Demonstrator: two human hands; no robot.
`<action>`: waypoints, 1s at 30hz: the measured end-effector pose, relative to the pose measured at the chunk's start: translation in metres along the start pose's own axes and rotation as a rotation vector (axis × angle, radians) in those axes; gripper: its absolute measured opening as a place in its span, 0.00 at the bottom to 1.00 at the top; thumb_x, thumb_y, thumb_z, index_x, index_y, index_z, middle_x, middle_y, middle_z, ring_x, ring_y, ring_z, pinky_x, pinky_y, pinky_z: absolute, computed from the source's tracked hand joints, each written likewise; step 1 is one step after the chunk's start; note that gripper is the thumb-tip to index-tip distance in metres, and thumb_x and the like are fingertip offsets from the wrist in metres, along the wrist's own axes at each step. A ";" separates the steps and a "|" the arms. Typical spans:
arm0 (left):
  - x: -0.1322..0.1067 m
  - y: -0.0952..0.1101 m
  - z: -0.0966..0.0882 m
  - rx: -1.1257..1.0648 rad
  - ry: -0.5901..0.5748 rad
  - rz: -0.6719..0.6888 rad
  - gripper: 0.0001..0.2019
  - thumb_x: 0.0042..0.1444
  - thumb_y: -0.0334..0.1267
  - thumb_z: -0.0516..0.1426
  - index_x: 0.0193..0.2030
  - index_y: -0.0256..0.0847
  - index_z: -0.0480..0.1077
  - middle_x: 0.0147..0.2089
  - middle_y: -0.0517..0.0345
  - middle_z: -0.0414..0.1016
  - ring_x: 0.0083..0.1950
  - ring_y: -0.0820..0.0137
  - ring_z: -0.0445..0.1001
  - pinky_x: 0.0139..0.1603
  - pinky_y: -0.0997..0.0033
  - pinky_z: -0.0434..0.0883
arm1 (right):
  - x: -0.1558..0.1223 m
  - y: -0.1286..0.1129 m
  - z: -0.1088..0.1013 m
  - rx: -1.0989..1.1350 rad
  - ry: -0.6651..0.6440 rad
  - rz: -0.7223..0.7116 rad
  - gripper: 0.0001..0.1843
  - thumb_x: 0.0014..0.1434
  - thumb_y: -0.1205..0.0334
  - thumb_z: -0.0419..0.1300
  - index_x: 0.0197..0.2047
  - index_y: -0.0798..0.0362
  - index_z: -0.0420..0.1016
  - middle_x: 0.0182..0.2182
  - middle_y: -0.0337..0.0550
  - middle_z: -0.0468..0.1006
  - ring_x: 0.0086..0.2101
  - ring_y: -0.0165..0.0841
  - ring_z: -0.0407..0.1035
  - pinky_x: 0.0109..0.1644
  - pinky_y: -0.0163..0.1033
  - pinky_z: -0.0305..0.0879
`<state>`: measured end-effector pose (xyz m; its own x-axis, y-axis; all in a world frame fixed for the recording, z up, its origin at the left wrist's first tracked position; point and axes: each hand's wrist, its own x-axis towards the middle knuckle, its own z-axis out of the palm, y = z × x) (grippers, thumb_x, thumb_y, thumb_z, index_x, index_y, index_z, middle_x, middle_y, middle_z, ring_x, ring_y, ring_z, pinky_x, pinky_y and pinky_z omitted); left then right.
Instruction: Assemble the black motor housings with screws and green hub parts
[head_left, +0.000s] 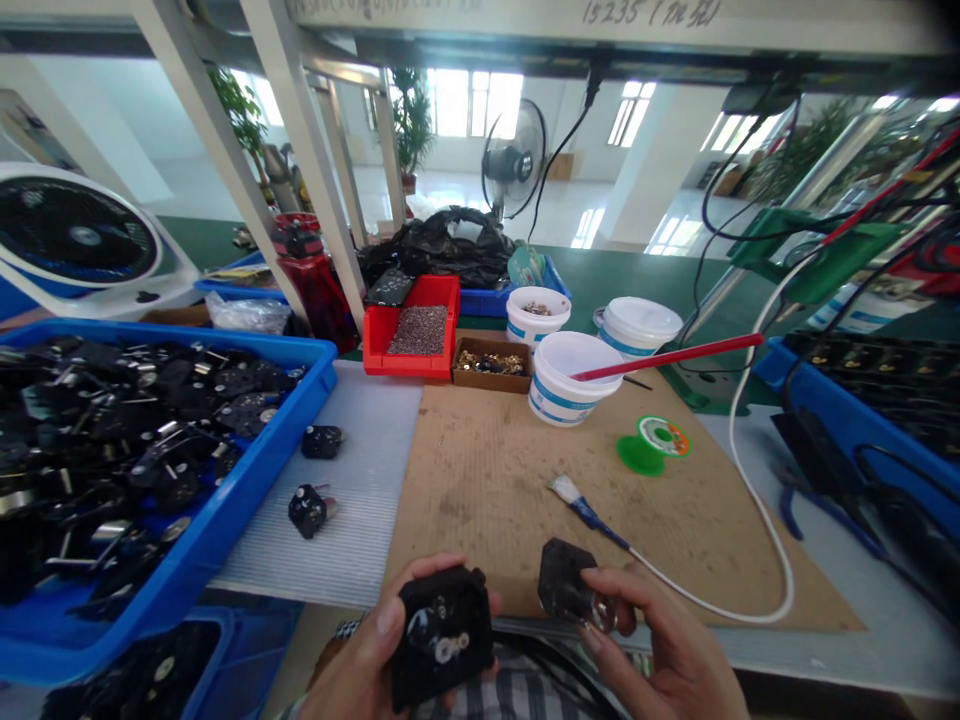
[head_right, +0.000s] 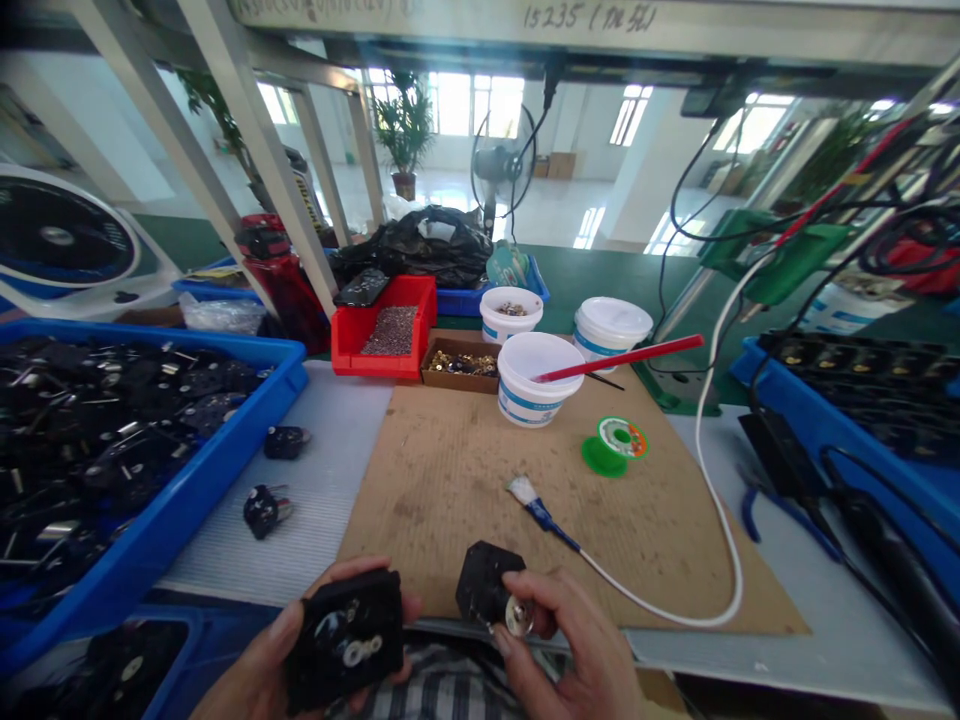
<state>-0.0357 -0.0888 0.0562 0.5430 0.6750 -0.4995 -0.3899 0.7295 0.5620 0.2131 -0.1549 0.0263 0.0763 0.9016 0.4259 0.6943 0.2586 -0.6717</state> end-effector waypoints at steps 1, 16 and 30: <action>0.000 0.000 0.003 0.009 0.037 0.001 0.25 0.49 0.56 0.66 0.49 0.43 0.77 0.47 0.43 0.83 0.41 0.47 0.82 0.33 0.69 0.67 | 0.001 -0.001 0.000 0.009 -0.012 -0.007 0.16 0.60 0.65 0.61 0.52 0.43 0.68 0.26 0.35 0.71 0.24 0.32 0.70 0.29 0.33 0.68; 0.004 -0.007 0.013 0.071 0.094 -0.021 0.25 0.53 0.55 0.63 0.50 0.36 0.77 0.40 0.45 0.83 0.32 0.62 0.79 0.28 0.72 0.69 | 0.015 -0.028 0.017 0.122 -0.103 -0.132 0.12 0.58 0.62 0.64 0.46 0.48 0.72 0.24 0.37 0.74 0.21 0.30 0.69 0.24 0.31 0.65; 0.009 -0.020 -0.013 0.143 -0.013 -0.096 0.24 0.47 0.51 0.68 0.51 0.48 0.77 0.44 0.59 0.83 0.37 0.67 0.77 0.34 0.72 0.70 | 0.026 -0.040 0.044 0.098 -0.286 -0.258 0.11 0.65 0.58 0.54 0.40 0.52 0.76 0.27 0.41 0.78 0.27 0.33 0.70 0.32 0.34 0.65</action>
<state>-0.0332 -0.0959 0.0322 0.5826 0.6006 -0.5475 -0.2266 0.7670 0.6003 0.1558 -0.1261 0.0370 -0.3044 0.8591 0.4114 0.5919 0.5090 -0.6250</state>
